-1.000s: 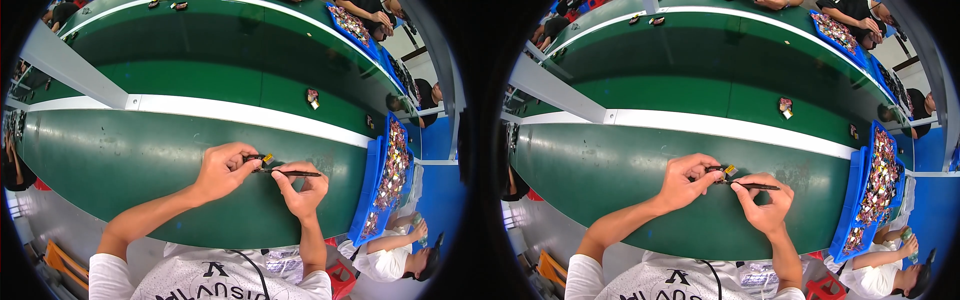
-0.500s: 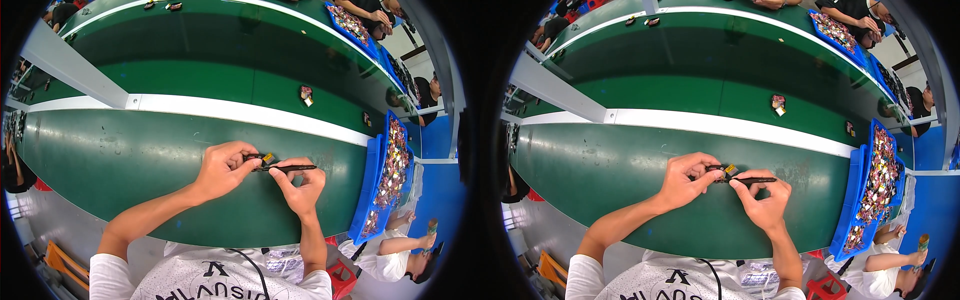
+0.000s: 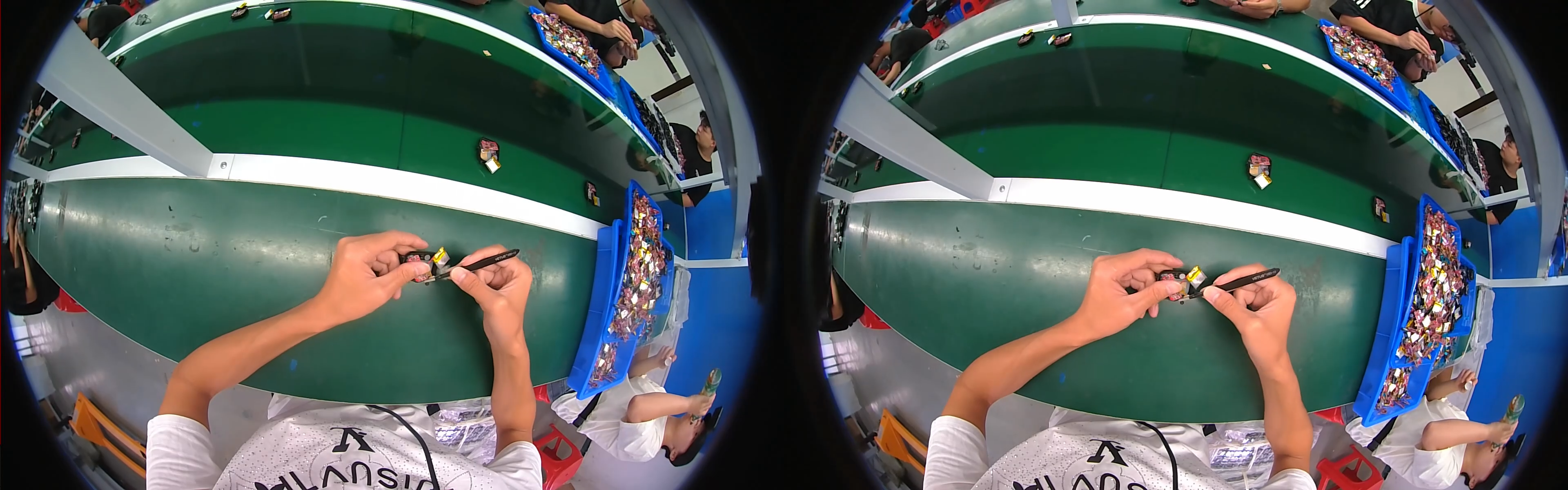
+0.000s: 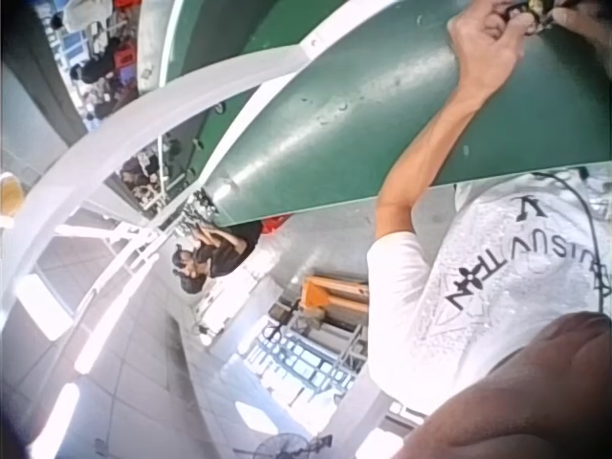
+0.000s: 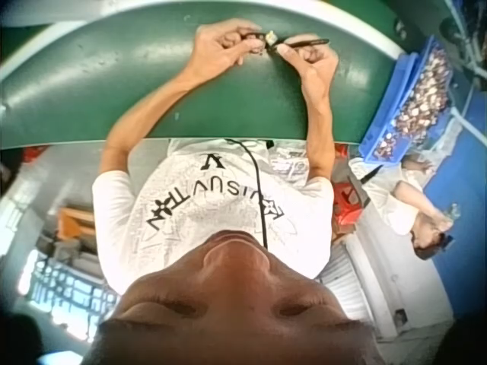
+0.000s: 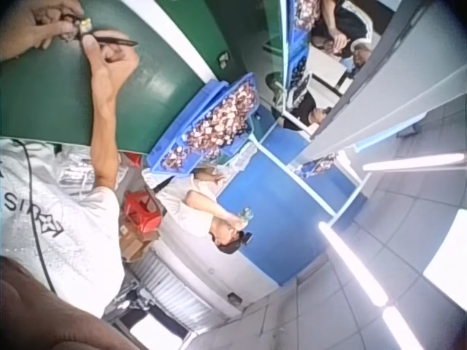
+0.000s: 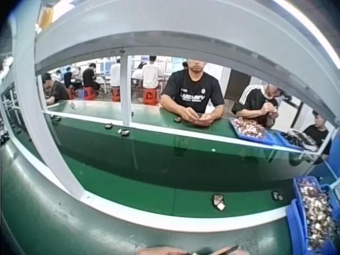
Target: Assembling small electronic or mechanical parts on an industrial production line using tweezers.
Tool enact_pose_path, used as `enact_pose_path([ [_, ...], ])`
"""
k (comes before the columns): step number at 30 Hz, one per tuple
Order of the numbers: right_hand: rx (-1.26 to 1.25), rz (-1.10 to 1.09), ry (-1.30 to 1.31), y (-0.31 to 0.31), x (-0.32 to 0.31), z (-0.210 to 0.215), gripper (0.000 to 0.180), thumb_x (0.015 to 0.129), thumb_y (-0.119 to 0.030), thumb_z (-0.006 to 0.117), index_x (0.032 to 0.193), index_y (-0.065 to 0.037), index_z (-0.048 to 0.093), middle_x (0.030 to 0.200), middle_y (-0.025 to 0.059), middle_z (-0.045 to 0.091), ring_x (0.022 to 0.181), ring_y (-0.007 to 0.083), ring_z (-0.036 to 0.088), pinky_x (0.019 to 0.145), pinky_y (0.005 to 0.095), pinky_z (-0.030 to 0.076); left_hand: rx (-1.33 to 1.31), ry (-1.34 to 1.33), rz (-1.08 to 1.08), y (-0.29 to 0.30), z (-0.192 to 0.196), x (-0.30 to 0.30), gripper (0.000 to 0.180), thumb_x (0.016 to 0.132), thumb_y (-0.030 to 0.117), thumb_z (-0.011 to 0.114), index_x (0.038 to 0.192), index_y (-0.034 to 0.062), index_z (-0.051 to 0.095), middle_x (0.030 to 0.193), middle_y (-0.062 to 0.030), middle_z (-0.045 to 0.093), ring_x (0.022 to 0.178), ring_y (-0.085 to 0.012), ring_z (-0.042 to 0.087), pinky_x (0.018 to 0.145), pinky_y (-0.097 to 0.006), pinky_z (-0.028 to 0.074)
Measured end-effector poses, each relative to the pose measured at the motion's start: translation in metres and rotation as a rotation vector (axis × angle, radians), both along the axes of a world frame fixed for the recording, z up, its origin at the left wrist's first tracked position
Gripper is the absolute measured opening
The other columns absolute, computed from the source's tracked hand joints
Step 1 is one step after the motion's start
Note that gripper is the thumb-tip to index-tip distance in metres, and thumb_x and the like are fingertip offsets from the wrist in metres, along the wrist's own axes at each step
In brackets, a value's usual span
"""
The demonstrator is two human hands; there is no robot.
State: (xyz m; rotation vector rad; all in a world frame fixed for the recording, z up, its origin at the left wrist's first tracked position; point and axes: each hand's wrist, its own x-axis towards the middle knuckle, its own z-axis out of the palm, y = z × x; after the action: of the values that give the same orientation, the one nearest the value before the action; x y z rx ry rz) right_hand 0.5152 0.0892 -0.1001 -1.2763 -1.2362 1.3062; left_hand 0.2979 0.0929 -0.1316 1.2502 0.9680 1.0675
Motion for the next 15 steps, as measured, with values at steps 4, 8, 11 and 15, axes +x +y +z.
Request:
enact_pose_path([
  [4,-0.115,-0.058,0.216,0.000,-0.007,0.004,0.016,0.082,0.006,0.080,0.093,0.003,0.070,0.061,-0.0081,0.049,0.054,-0.0014,0.039,0.051,0.0186,0.026,-0.136,-0.102,-0.079,0.002,0.004,-0.006,0.027,0.096,0.005,0.069,0.121,-0.0051,0.067,0.081,-0.0079,0.073,0.058,-0.0087,0.064,0.048,-0.021,0.046],
  [8,-0.006,-0.033,0.168,-0.006,-0.009,-0.007,0.015,0.083,0.005,0.080,0.094,0.003,0.069,0.064,-0.0039,0.059,0.054,-0.0015,0.042,0.050,0.0178,0.029,-0.154,-0.192,-0.085,0.003,0.001,-0.009,0.027,0.098,0.010,0.069,0.120,-0.0047,0.069,0.081,-0.0078,0.074,0.056,-0.0085,0.062,0.048,-0.023,0.047],
  [11,0.139,-0.050,0.089,-0.012,-0.013,-0.010,0.015,0.083,0.006,0.079,0.094,0.003,0.070,0.075,0.0032,0.069,0.053,-0.0015,0.043,0.049,0.0169,0.031,-0.179,-0.215,-0.111,0.006,0.003,-0.012,0.028,0.099,0.009,0.066,0.124,-0.0047,0.067,0.083,-0.0086,0.073,0.060,-0.0087,0.063,0.049,-0.023,0.048],
  [15,0.303,-0.068,0.028,-0.016,-0.017,-0.012,0.017,0.082,0.008,0.080,0.094,0.003,0.070,0.088,0.0080,0.073,0.054,-0.0015,0.045,0.049,0.0169,0.033,-0.165,-0.250,-0.154,0.006,0.002,-0.015,0.030,0.101,0.009,0.063,0.128,-0.0039,0.066,0.085,-0.0084,0.071,0.063,-0.0092,0.063,0.051,-0.023,0.049],
])
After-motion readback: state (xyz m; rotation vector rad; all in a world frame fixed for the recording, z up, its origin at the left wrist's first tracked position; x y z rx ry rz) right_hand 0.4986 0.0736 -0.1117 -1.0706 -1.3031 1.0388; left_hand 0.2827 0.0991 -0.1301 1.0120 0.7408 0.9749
